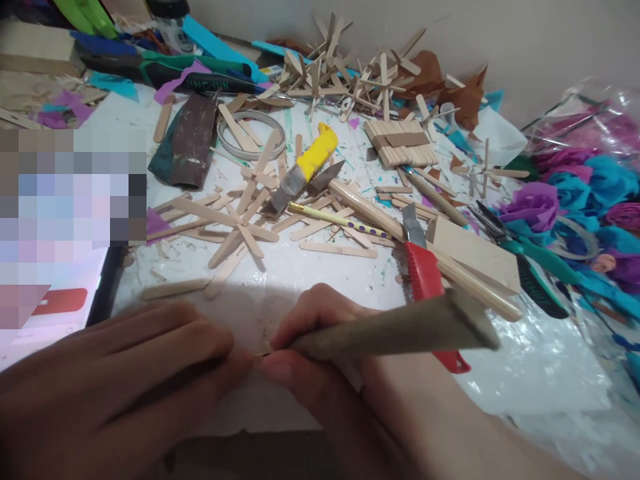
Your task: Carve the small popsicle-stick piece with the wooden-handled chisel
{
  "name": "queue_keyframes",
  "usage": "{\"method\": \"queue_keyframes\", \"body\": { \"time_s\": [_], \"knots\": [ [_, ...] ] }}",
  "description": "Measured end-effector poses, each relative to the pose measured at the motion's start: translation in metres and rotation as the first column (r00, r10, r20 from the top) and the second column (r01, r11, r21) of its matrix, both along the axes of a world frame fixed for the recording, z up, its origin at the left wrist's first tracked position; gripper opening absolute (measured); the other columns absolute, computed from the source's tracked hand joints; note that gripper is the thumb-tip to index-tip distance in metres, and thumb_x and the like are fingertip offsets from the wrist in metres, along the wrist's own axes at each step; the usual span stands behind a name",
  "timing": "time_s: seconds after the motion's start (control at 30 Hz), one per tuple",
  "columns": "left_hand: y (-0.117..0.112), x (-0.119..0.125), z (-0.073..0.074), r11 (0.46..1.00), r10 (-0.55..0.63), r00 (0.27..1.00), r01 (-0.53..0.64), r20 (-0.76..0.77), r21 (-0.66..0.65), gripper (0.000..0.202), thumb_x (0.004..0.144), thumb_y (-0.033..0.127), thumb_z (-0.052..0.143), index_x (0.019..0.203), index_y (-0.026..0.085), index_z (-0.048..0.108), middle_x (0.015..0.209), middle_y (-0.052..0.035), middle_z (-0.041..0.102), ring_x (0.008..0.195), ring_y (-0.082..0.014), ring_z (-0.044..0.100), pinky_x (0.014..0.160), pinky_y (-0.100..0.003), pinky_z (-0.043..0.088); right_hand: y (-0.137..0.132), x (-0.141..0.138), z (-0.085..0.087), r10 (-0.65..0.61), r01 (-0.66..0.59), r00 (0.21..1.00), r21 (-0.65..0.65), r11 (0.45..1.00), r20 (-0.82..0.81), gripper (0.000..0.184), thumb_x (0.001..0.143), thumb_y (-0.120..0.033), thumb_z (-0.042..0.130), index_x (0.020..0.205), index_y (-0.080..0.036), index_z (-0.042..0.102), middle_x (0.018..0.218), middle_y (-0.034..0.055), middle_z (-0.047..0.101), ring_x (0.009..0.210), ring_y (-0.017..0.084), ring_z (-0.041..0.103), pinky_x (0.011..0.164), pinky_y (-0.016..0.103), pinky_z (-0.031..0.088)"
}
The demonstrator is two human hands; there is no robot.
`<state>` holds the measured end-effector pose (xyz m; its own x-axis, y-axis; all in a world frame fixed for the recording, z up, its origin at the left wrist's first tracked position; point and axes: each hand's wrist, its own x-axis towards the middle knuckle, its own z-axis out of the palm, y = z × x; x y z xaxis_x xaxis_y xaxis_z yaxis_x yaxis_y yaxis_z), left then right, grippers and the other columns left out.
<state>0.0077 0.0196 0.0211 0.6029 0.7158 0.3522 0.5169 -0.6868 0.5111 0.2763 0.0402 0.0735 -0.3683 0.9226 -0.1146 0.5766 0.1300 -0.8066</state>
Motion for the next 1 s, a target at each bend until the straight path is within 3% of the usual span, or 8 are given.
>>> {"method": "queue_keyframes", "body": {
  "time_s": [0.17, 0.3, 0.43, 0.5, 0.67, 0.8, 0.93, 1.0],
  "knots": [
    [0.007, 0.007, 0.003, 0.999, -0.007, 1.000, 0.008, -0.027, 0.037, 0.010, 0.112, 0.029, 0.072, 0.113, 0.032, 0.081, 0.108, 0.0005, 0.082, 0.108, -0.0257, 0.077, 0.098, -0.034, 0.070, -0.001, 0.005, 0.002, 0.059, -0.059, 0.997, -0.006, 0.998, 0.058, 0.034, 0.115, -0.068, 0.073, 0.100, -0.039, 0.080, 0.084, -0.0055, 0.084, 0.070, 0.017, 0.077, 0.047, 0.019, 0.056],
    [0.015, 0.014, 0.010, 0.999, -0.026, 0.999, 0.027, -0.030, 0.034, 0.017, 0.112, 0.036, 0.074, 0.125, 0.034, 0.084, 0.114, -0.0010, 0.082, 0.120, -0.0286, 0.077, 0.108, -0.038, 0.071, 0.001, 0.003, 0.004, 0.055, -0.054, 0.991, -0.013, 0.998, 0.125, 0.045, 0.115, -0.078, 0.067, 0.098, -0.038, 0.080, 0.085, -0.0037, 0.086, 0.073, 0.019, 0.081, 0.044, 0.021, 0.055],
    [0.013, 0.010, 0.011, 0.999, -0.029, 0.999, 0.031, -0.032, 0.040, 0.017, 0.113, 0.032, 0.074, 0.125, 0.034, 0.085, 0.114, -0.0003, 0.082, 0.117, -0.0271, 0.077, 0.105, -0.035, 0.070, 0.004, -0.001, 0.006, 0.082, -0.082, 0.992, 0.000, 0.997, 0.101, 0.038, 0.116, -0.068, 0.071, 0.099, -0.037, 0.081, 0.086, -0.0027, 0.086, 0.073, 0.020, 0.080, 0.046, 0.024, 0.055],
    [0.010, 0.005, 0.010, 0.997, -0.025, 1.000, 0.026, -0.013, 0.068, 0.018, 0.116, 0.025, 0.068, 0.114, 0.031, 0.085, 0.110, 0.0005, 0.082, 0.108, -0.0237, 0.077, 0.097, -0.031, 0.069, 0.005, -0.003, 0.007, 0.113, -0.114, 0.989, -0.002, 0.994, 0.093, 0.031, 0.116, -0.062, 0.074, 0.099, -0.037, 0.081, 0.086, -0.0046, 0.085, 0.072, 0.018, 0.080, 0.052, 0.024, 0.058],
    [0.003, 0.002, 0.010, 0.991, -0.039, 0.998, 0.033, 0.039, 0.128, 0.058, 0.125, 0.010, 0.037, 0.082, 0.023, 0.074, 0.090, 0.0000, 0.074, 0.083, -0.0188, 0.072, 0.076, -0.034, 0.062, 0.004, -0.011, 0.003, 0.103, -0.103, 0.995, 0.013, 0.995, -0.001, 0.032, 0.113, -0.054, 0.081, 0.088, -0.034, 0.077, 0.080, -0.0085, 0.081, 0.066, 0.013, 0.076, 0.058, 0.020, 0.060],
    [-0.001, 0.006, 0.012, 0.993, 0.028, 0.999, -0.030, 0.016, 0.112, 0.062, 0.125, 0.005, 0.032, 0.084, 0.022, 0.076, 0.091, 0.0008, 0.075, 0.089, -0.0189, 0.074, 0.081, -0.033, 0.062, 0.001, -0.009, 0.000, 0.111, -0.112, 0.993, 0.044, 0.993, 0.037, 0.024, 0.112, -0.047, 0.085, 0.092, -0.036, 0.078, 0.081, -0.0110, 0.080, 0.068, 0.011, 0.075, 0.060, 0.017, 0.058],
    [-0.002, 0.005, 0.013, 1.000, -0.024, 0.999, 0.025, -0.035, 0.019, 0.046, 0.118, 0.004, 0.044, 0.095, 0.023, 0.080, 0.104, -0.0001, 0.080, 0.102, -0.0220, 0.078, 0.093, -0.037, 0.065, 0.003, -0.006, 0.003, 0.239, -0.243, 0.969, 0.072, 0.967, 0.058, 0.022, 0.114, -0.032, 0.078, 0.093, -0.033, 0.074, 0.083, -0.0121, 0.077, 0.068, 0.007, 0.073, 0.062, 0.015, 0.056],
    [-0.001, 0.004, 0.013, 0.999, -0.035, 0.999, 0.035, -0.030, 0.025, 0.046, 0.116, 0.003, 0.045, 0.096, 0.023, 0.081, 0.104, 0.0000, 0.080, 0.102, -0.0219, 0.078, 0.092, -0.037, 0.065, 0.005, -0.007, 0.006, 0.240, -0.244, 0.968, 0.057, 0.968, 0.067, 0.021, 0.115, -0.030, 0.077, 0.094, -0.033, 0.074, 0.084, -0.0121, 0.077, 0.070, 0.007, 0.073, 0.064, 0.014, 0.056]
  ]
}}
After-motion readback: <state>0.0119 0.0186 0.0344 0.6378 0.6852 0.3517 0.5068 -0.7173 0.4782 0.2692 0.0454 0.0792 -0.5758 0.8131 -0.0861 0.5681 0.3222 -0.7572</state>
